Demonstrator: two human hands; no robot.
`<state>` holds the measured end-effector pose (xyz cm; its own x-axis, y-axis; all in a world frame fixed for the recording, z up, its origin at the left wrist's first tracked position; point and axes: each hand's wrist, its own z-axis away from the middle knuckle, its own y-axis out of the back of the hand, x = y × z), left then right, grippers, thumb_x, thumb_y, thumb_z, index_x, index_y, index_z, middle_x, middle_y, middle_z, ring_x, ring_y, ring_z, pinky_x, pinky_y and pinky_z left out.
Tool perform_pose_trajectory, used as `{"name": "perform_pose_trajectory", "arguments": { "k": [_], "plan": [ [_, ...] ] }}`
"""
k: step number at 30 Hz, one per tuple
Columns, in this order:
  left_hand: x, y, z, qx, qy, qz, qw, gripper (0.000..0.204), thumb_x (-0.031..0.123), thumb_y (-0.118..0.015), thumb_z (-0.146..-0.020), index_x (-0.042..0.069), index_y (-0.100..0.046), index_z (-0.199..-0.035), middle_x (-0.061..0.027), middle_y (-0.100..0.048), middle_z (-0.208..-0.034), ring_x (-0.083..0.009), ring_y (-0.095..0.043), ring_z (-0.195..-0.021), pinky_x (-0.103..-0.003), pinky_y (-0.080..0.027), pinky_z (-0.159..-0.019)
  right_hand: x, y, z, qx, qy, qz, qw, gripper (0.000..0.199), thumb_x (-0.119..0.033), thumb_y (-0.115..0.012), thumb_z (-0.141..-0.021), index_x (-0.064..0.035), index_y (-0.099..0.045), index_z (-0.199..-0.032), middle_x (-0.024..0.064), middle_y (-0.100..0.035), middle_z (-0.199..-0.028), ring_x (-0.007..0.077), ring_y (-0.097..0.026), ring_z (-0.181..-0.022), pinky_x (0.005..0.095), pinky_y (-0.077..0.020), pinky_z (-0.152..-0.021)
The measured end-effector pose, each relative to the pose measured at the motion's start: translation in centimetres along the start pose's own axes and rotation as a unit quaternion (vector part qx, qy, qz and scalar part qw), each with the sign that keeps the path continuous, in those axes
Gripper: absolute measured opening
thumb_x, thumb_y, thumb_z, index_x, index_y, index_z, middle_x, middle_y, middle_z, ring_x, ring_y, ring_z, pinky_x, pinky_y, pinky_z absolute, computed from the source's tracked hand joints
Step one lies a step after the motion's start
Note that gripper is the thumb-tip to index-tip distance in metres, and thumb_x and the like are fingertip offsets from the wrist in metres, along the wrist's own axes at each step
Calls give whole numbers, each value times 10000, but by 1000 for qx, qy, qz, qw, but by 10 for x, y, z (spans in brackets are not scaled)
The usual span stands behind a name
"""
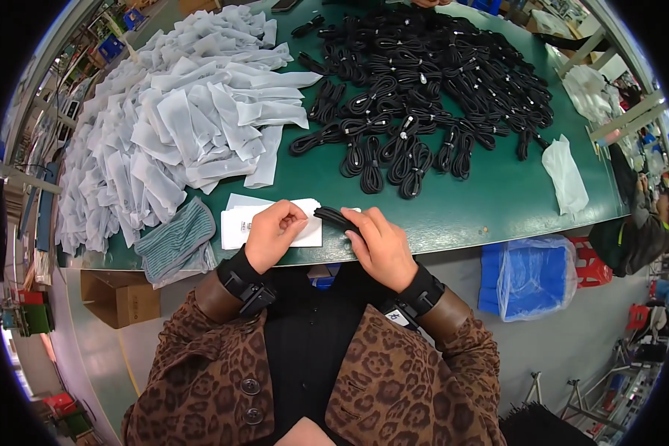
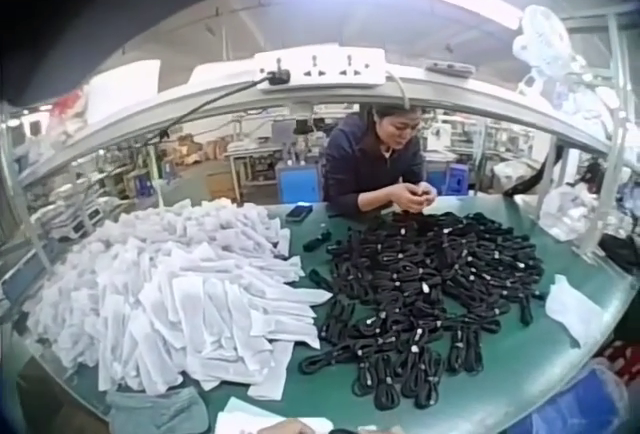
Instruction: The person bags black cables by hand, picking up a cable and a white bag, sliding the cable into the bag, and setting the bagged cable aside.
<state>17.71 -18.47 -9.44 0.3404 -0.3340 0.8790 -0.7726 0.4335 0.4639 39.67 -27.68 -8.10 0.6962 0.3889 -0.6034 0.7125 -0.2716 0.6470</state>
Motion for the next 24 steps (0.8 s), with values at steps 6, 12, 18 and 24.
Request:
{"name": "perform_pose_trajectory", "arguments": {
  "k": [6, 12, 18, 24],
  "plan": [
    [2, 2, 2, 0, 2, 47, 999, 68, 5, -645, -861, -6, -594, -906, -80, -588, -837, -175, -574, -747, -277, -472, -703, -4, 1, -1, -41, 37, 39, 998, 397, -17, -672, -842, -41, -594, -1231, 130, -594, -944, 304, -610, -748, 371, -502, -637],
    [16, 9, -1, 10, -250, -99, 963, 116, -24, -650, -806, 27, -572, -876, -104, -571, -934, -272, -565, -867, -335, -471, -767, -4, -6, -4, -130, -233, -208, 941, 328, -44, -687, -853, -41, -608, -1172, 82, -572, -893, 237, -583, -688, 333, -498, -627],
    [27, 16, -15, -2, -261, -116, 958, 150, -16, -659, -781, 42, -558, -876, -112, -555, -1004, -316, -534, -926, -350, -460, -778, 12, -19, -14, -75, -193, -296, 932, 302, -51, -691, -877, -35, -595, -1163, 59, -542, -958, 156, -563, -797, 296, -498, -692],
    [33, 32, -23, -12, -166, -9, 986, 100, 43, -645, -846, 43, -551, -878, -81, -560, -1045, -215, -534, -918, -297, -449, -785, -12, -3, -39, -39, 150, -81, 984, 328, -13, -704, -865, -19, -582, -1170, 85, -498, -1096, 159, -544, -925, 280, -483, -800]
  ]
}}
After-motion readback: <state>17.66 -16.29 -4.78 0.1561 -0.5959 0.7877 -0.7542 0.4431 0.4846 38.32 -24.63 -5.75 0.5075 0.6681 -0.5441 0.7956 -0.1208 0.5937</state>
